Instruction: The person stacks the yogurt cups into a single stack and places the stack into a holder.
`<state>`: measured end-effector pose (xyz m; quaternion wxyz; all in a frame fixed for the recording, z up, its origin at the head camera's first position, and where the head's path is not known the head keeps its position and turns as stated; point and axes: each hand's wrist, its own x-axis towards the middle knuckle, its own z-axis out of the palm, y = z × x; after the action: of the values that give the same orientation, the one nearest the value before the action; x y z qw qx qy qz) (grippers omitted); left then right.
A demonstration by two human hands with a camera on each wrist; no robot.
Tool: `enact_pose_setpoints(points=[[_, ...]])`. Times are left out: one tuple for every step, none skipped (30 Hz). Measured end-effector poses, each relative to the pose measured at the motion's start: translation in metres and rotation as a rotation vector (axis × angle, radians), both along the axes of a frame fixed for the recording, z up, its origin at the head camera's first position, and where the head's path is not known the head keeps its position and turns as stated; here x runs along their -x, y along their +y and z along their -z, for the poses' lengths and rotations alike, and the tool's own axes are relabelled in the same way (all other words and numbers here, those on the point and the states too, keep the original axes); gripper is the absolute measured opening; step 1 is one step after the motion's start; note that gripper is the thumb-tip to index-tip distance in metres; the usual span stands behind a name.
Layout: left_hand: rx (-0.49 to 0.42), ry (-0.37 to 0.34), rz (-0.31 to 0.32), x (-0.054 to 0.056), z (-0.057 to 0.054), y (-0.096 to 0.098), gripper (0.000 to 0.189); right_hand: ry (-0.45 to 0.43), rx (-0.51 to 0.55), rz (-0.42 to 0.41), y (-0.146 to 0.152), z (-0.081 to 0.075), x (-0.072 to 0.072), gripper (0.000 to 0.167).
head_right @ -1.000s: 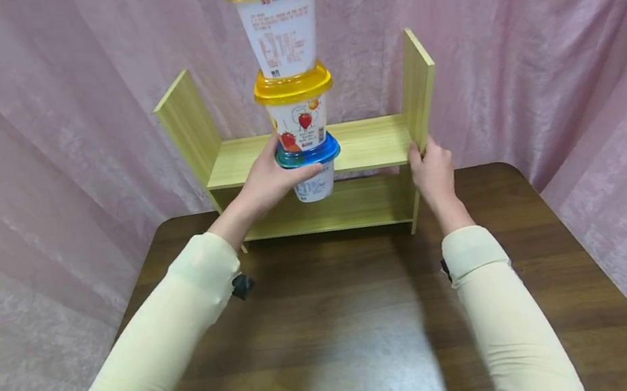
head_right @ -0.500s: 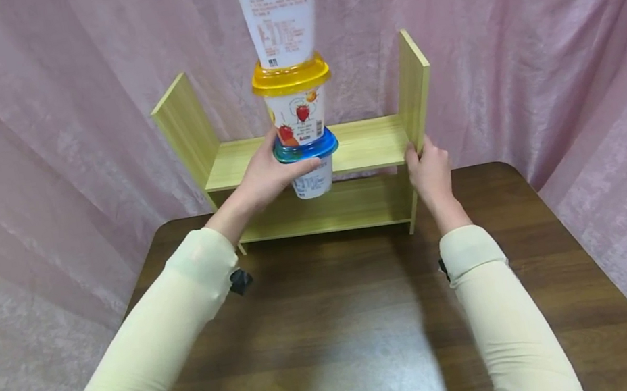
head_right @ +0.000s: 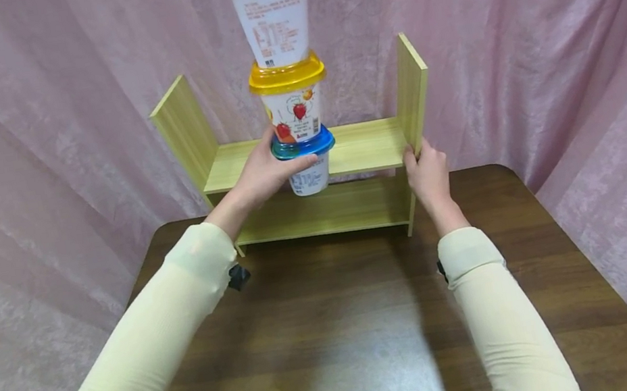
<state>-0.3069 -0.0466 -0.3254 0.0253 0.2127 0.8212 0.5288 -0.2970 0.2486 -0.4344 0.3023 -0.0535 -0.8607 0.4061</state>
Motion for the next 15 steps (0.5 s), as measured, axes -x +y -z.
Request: enact_pose_setpoints(points=[[-0.002,0.002,0.0,0.0,0.001,0.001,0.091,0.002,0.0,-0.001,0.0,0.0,0.0,0.036],[-0.004,0.005,-0.001,0.0,0.001,0.001,0.091,0.006,-0.002,0.001,0.0,0.0,0.0,0.036],[-0.006,0.006,-0.002,0.0,0.001,0.002,0.092,0.009,-0.002,0.0,0.001,0.0,-0.001,0.036],[-0.009,0.006,-0.002,0.0,0.002,0.002,0.092,0.009,0.0,-0.001,0.001,0.001,-0.001,0.036],[-0.014,0.002,-0.001,0.0,0.002,0.003,0.093,0.011,0.001,0.0,0.001,0.001,-0.002,0.036],[-0.019,-0.004,-0.001,-0.001,0.001,0.003,0.093,0.012,0.0,0.003,0.002,0.001,-0.002,0.036],[-0.024,-0.013,-0.001,-0.002,0.001,0.003,0.093,0.012,-0.001,0.003,0.002,0.001,-0.002,0.036],[-0.032,-0.022,-0.001,-0.003,0.0,0.004,0.093,0.012,-0.001,0.003,0.002,0.001,-0.003,0.036],[-0.039,-0.031,-0.001,-0.005,-0.002,0.004,0.093,0.012,-0.002,0.004,0.001,0.001,-0.003,0.037],[-0.042,-0.04,-0.003,-0.007,-0.003,0.004,0.092,0.011,0.0,0.004,0.001,0.001,-0.003,0.037],[-0.046,-0.048,-0.003,-0.011,-0.006,0.004,0.092,0.011,0.001,0.005,0.001,0.0,-0.004,0.037],[-0.046,-0.052,-0.004,-0.014,-0.009,0.004,0.09,0.012,0.005,0.002,0.001,0.0,-0.004,0.037],[-0.045,-0.055,-0.005,-0.017,-0.012,0.004,0.089,0.014,0.007,-0.001,0.001,0.0,-0.004,0.037],[-0.045,-0.057,-0.006,-0.021,-0.014,0.004,0.088,0.014,0.009,-0.005,0.0,0.001,-0.004,0.037],[-0.043,-0.058,-0.007,-0.024,-0.017,0.004,0.087,0.016,0.01,-0.007,0.0,0.001,-0.005,0.037]])
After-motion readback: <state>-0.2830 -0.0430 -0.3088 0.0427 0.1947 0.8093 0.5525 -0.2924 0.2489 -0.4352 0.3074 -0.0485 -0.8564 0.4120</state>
